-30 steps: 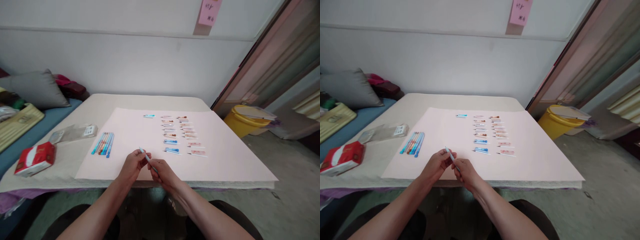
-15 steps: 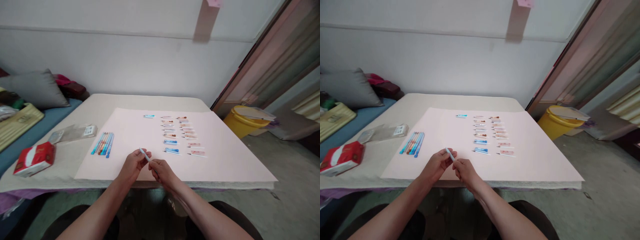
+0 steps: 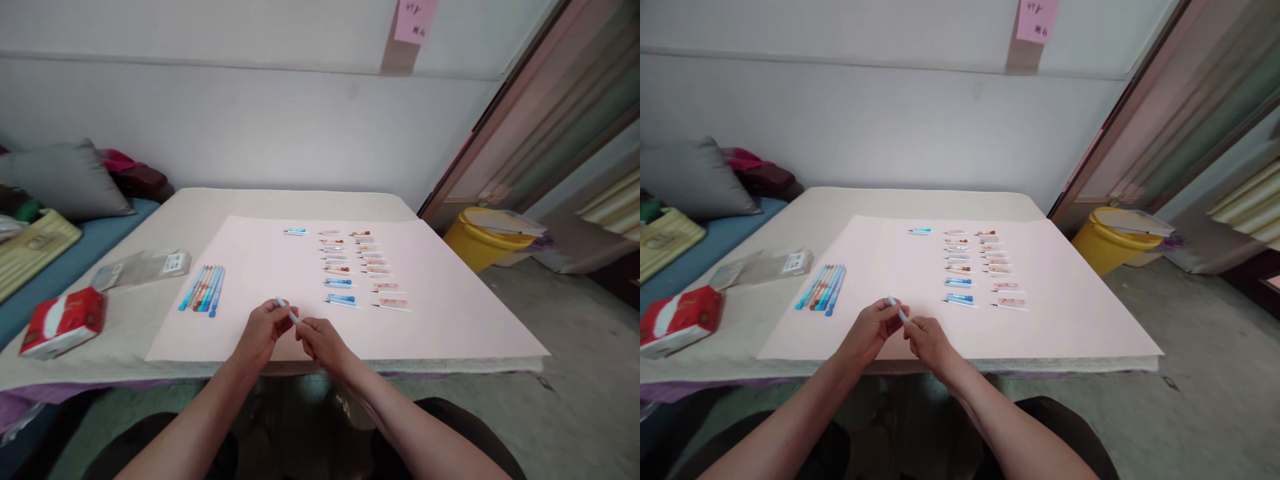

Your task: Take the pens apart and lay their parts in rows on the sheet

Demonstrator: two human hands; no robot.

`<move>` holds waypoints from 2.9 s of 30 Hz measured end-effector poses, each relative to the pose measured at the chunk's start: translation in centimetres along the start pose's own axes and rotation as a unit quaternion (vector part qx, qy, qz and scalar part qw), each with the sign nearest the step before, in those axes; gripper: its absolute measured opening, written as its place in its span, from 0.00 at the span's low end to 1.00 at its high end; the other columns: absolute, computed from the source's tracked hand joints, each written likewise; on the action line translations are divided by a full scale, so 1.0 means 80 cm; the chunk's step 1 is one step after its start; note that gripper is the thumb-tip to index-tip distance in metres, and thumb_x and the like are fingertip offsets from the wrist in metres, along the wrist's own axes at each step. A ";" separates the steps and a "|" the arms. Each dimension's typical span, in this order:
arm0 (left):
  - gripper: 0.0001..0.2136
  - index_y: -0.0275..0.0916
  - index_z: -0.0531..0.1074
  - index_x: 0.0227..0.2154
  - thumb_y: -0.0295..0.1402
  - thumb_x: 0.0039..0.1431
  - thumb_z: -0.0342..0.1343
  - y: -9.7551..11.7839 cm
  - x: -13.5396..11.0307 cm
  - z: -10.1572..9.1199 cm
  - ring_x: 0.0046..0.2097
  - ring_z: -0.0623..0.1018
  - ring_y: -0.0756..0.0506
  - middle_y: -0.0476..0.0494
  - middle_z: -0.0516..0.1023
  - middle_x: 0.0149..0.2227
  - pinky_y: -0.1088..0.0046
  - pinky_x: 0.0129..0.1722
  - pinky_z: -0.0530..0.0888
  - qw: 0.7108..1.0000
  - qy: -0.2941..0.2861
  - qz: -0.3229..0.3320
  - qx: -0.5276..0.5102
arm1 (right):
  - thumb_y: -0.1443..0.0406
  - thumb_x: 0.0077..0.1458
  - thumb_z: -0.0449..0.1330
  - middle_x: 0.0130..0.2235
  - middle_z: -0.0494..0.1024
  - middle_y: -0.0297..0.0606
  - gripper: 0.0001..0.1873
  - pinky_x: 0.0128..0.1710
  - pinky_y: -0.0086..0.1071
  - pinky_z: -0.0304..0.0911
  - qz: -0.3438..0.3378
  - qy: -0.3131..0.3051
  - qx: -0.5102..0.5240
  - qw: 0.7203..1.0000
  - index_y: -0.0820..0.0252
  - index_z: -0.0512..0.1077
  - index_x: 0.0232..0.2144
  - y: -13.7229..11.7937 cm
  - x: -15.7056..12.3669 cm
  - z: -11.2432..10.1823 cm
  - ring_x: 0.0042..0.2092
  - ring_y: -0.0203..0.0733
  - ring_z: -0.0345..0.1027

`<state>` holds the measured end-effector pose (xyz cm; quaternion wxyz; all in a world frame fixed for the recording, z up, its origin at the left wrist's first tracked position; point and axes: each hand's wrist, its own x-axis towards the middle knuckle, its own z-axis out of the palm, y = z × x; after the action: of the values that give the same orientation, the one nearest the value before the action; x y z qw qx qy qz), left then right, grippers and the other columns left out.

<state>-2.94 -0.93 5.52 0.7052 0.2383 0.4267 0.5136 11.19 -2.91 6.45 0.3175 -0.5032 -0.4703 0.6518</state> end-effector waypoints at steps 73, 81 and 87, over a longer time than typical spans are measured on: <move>0.05 0.35 0.69 0.29 0.29 0.49 0.59 -0.007 -0.004 0.006 0.29 0.76 0.51 0.44 0.76 0.28 0.78 0.27 0.72 0.995 0.048 -0.066 -0.052 | 0.68 0.40 0.54 0.14 0.62 0.26 0.04 0.13 0.24 0.34 -0.055 0.070 0.155 0.984 0.61 0.64 0.25 -0.019 -0.003 -0.041 0.14 0.26 0.45; 0.05 0.35 0.68 0.28 0.30 0.49 0.59 -0.013 -0.015 0.014 0.30 0.76 0.51 0.44 0.77 0.29 0.78 0.28 0.71 0.996 0.010 -0.082 -0.042 | 0.68 0.42 0.53 0.16 0.64 0.26 0.05 0.12 0.24 0.38 -0.058 0.025 0.088 0.994 0.61 0.66 0.26 -0.001 0.002 -0.028 0.14 0.26 0.47; 0.05 0.35 0.68 0.27 0.29 0.48 0.58 -0.013 -0.014 0.014 0.28 0.76 0.51 0.44 0.77 0.27 0.78 0.26 0.70 0.995 0.035 -0.084 -0.029 | 0.68 0.42 0.53 0.16 0.64 0.25 0.07 0.12 0.23 0.39 -0.052 0.014 0.077 0.996 0.61 0.66 0.29 0.002 0.002 -0.026 0.15 0.26 0.47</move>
<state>-1.60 -2.24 5.73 0.7369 0.1632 0.4549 0.4727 13.15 -2.24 6.13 0.3951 -0.4611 -0.4394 0.6620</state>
